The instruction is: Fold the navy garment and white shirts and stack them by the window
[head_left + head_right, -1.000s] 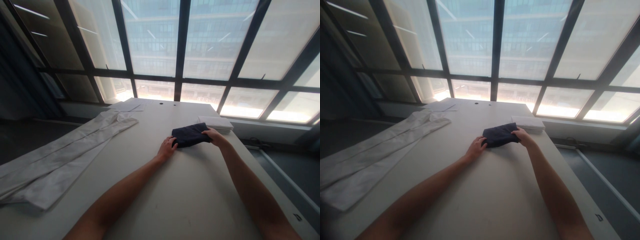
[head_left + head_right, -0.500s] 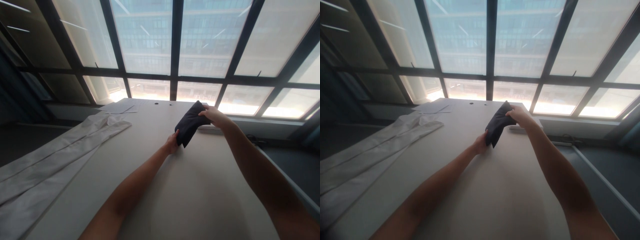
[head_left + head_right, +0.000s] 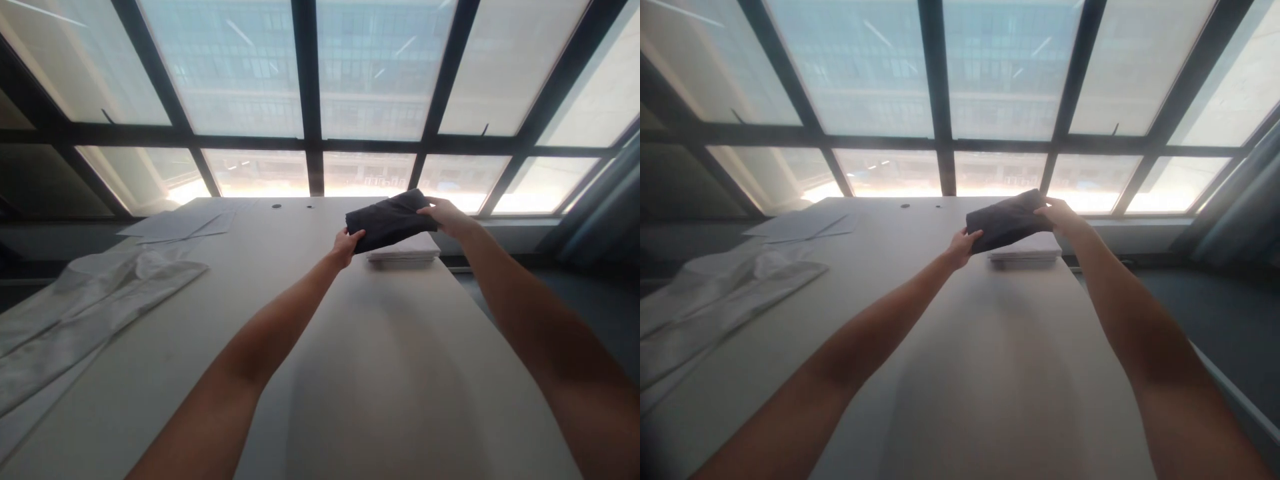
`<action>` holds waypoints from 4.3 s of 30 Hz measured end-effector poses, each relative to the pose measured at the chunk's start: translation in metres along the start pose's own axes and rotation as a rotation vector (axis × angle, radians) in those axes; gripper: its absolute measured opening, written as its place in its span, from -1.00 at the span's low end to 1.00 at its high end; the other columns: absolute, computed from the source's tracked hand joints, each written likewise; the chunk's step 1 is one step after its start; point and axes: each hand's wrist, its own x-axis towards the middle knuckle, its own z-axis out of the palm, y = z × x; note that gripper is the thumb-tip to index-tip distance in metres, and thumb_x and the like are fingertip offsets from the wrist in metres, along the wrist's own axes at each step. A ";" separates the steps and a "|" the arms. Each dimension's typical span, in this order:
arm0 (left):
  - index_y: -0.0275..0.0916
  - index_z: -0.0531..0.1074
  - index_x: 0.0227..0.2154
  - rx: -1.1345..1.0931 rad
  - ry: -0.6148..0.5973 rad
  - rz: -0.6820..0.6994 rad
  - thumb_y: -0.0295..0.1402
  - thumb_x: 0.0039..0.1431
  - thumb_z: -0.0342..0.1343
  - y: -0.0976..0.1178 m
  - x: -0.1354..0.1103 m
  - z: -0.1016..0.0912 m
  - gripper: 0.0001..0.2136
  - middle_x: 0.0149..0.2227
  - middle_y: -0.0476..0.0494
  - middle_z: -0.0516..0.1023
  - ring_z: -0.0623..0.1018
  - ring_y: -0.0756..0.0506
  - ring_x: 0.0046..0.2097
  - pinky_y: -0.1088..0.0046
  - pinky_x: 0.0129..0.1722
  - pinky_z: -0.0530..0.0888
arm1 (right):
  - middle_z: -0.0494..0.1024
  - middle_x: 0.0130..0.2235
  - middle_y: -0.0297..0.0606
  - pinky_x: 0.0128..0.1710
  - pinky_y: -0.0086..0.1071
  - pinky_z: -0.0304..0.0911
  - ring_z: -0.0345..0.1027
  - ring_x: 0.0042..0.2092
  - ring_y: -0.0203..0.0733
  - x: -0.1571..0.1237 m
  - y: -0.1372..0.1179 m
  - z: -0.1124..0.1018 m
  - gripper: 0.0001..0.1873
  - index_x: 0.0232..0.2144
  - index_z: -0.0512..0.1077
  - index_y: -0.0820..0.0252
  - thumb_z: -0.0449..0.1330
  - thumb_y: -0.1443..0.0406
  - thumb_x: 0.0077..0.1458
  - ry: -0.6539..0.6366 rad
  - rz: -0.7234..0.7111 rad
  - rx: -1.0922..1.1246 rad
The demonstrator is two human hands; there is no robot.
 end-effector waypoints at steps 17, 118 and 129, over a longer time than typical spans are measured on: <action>-0.26 0.47 0.01 0.590 0.209 0.073 -0.42 0.02 0.39 -0.047 0.054 0.050 -0.55 0.09 -0.34 0.52 0.44 -0.26 0.20 0.27 0.18 0.35 | 0.60 -0.09 0.01 0.07 -0.06 0.34 0.46 -0.03 0.05 0.019 0.135 0.004 -0.52 -0.08 0.52 0.36 0.33 0.25 -0.09 0.343 0.097 -0.336; -0.21 0.38 0.20 2.028 0.399 0.189 -0.34 0.24 0.04 0.143 -0.353 -0.441 -0.54 0.24 -0.27 0.42 0.38 -0.26 0.28 0.00 0.33 0.19 | 0.30 0.31 0.08 0.30 0.00 -0.01 0.12 0.33 0.10 -0.259 0.010 0.318 -0.53 0.19 0.39 0.31 -0.04 0.26 0.33 -0.472 -0.553 -0.777; -0.25 0.36 0.21 1.976 0.355 0.069 -0.41 0.15 0.03 0.172 -0.439 -0.502 -0.48 0.25 -0.22 0.42 0.38 -0.17 0.28 0.26 0.34 0.24 | 0.35 0.27 0.12 0.24 -0.02 0.10 0.18 0.30 0.12 -0.253 0.022 0.319 -0.54 0.14 0.42 0.32 -0.06 0.26 0.33 -0.462 -0.639 -0.804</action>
